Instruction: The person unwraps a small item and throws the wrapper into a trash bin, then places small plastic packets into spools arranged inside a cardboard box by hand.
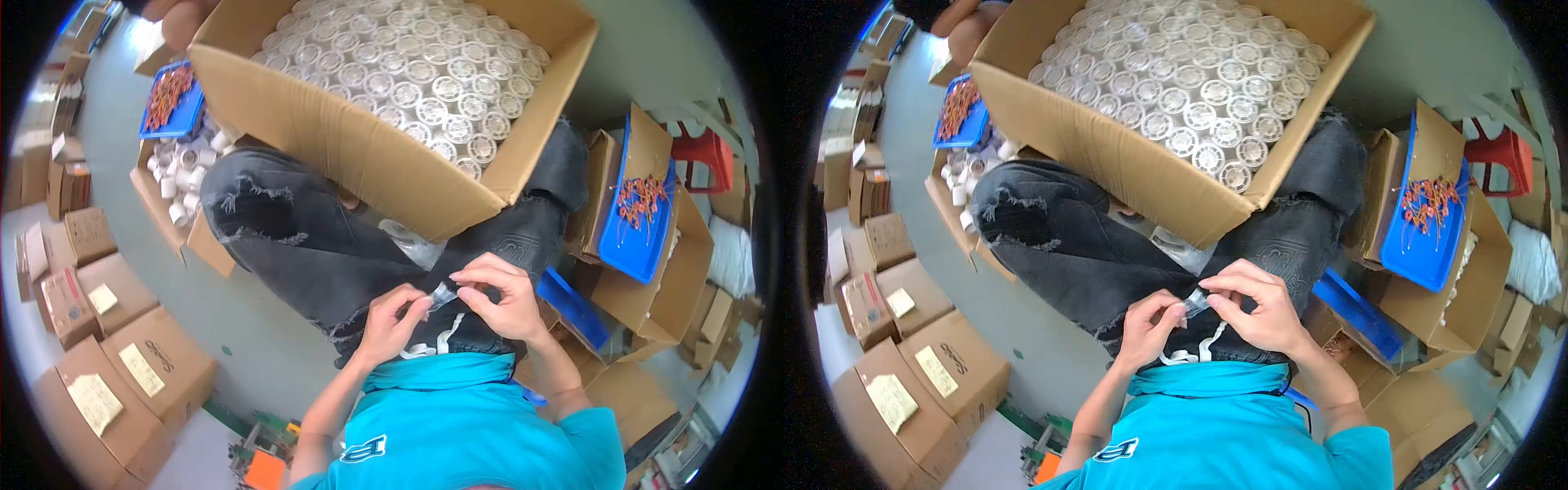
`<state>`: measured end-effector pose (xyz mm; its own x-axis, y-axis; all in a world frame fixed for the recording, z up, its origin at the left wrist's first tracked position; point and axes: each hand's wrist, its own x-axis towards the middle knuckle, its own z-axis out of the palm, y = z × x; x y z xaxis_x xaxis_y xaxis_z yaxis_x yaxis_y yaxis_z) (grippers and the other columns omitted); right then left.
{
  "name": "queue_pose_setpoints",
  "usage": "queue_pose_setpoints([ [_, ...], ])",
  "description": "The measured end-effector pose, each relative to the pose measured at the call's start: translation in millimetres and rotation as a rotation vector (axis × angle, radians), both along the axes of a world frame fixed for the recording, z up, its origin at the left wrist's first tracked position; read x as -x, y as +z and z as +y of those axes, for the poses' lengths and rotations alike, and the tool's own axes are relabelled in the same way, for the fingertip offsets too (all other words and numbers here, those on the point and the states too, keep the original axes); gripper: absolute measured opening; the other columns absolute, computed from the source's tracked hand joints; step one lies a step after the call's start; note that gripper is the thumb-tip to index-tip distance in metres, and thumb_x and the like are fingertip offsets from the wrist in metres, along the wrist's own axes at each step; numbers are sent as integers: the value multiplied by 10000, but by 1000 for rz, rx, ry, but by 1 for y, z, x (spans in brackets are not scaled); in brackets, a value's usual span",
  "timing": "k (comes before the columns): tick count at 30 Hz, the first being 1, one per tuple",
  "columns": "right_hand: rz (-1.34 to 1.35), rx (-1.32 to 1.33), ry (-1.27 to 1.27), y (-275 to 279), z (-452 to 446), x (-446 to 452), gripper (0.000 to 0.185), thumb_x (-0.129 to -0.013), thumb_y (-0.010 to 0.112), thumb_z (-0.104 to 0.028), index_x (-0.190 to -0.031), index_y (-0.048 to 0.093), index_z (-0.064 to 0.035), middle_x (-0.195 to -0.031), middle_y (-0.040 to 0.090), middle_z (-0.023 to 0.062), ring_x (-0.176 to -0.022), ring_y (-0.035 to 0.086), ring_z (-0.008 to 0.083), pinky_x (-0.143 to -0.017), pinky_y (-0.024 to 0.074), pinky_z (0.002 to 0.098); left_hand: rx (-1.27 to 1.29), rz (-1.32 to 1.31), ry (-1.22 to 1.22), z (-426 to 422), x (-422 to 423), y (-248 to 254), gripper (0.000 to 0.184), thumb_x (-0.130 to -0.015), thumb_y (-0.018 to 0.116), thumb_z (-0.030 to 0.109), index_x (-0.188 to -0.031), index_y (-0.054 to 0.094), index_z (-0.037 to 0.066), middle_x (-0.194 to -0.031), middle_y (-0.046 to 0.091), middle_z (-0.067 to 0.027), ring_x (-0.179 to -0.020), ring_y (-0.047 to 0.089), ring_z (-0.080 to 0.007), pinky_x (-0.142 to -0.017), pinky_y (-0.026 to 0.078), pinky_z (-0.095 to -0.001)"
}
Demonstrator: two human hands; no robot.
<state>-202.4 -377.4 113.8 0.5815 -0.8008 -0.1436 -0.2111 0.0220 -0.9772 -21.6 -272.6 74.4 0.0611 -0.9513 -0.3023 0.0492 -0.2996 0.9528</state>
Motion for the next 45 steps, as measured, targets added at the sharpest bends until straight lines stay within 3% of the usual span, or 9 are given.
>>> queue_pose_setpoints([
  [3,35,126,52,5,-10,-28,182,-808,644,21,-987,676,0,-813,635,94,-717,617,139,-617,484,259,45,-109,-27,-3,2,-14,91,-890,585,50,-845,611,-24,-728,589,-58,-633,562,-108,-552,428,-241],
  [6,70,165,251,-20,-36,-77,190,-838,581,-100,-982,648,2,-893,634,183,-850,630,338,-744,492,396,20,-138,48,-2,10,-34,143,-894,599,97,-820,607,-25,-691,604,-56,-596,557,-102,-548,432,-252],
  [11,853,325,391,-157,-82,-158,275,-744,532,31,-1006,610,54,-1099,582,275,-1031,577,426,-868,473,487,-66,-48,115,-1,9,-57,199,-913,597,146,-798,596,-16,-636,585,-32,-572,523,-61,-534,425,-239],
  [13,957,253,432,-200,-106,-157,257,-734,546,31,-980,618,52,-1078,601,281,-1039,585,416,-862,480,476,-60,-45,124,1,9,-56,195,-911,602,151,-800,599,-9,-634,583,-27,-569,518,-61,-532,421,-238],
  [15,777,656,196,-246,-104,-155,258,-727,561,31,-977,626,42,-1007,621,281,-1010,601,404,-841,483,480,-68,-47,114,1,3,-53,187,-903,612,151,-804,602,-7,-638,582,-27,-572,513,-61,-535,420,-244],
  [21,1046,518,783,-261,-118,-175,191,-732,590,33,-913,643,-1,-950,652,232,-921,638,389,-793,512,468,-136,87,143,-4,-5,-51,189,-898,611,167,-832,608,-11,-681,592,-54,-614,528,-104,-569,434,-272],
  [32,1126,619,919,-352,-106,-157,253,-762,597,10,-1011,558,14,-903,653,224,-870,654,385,-748,543,457,-171,298,222,-6,-8,-52,198,-901,605,187,-864,601,-8,-773,585,-89,-715,550,-160,-664,444,-296],
  [39,1060,428,667,-313,-98,-172,146,-796,579,-72,-900,622,21,-897,653,238,-868,657,375,-765,538,439,-137,258,203,-8,-8,-52,175,-893,612,159,-854,597,-11,-754,579,-76,-694,542,-153,-646,439,-292],
  [45,426,-16,489,-158,-81,-212,246,-731,673,-111,-939,670,19,-872,665,166,-805,646,260,-725,496,354,-22,266,207,-2,-12,-42,124,-875,621,95,-824,582,-12,-722,574,-57,-655,533,-125,-604,429,-269],
])
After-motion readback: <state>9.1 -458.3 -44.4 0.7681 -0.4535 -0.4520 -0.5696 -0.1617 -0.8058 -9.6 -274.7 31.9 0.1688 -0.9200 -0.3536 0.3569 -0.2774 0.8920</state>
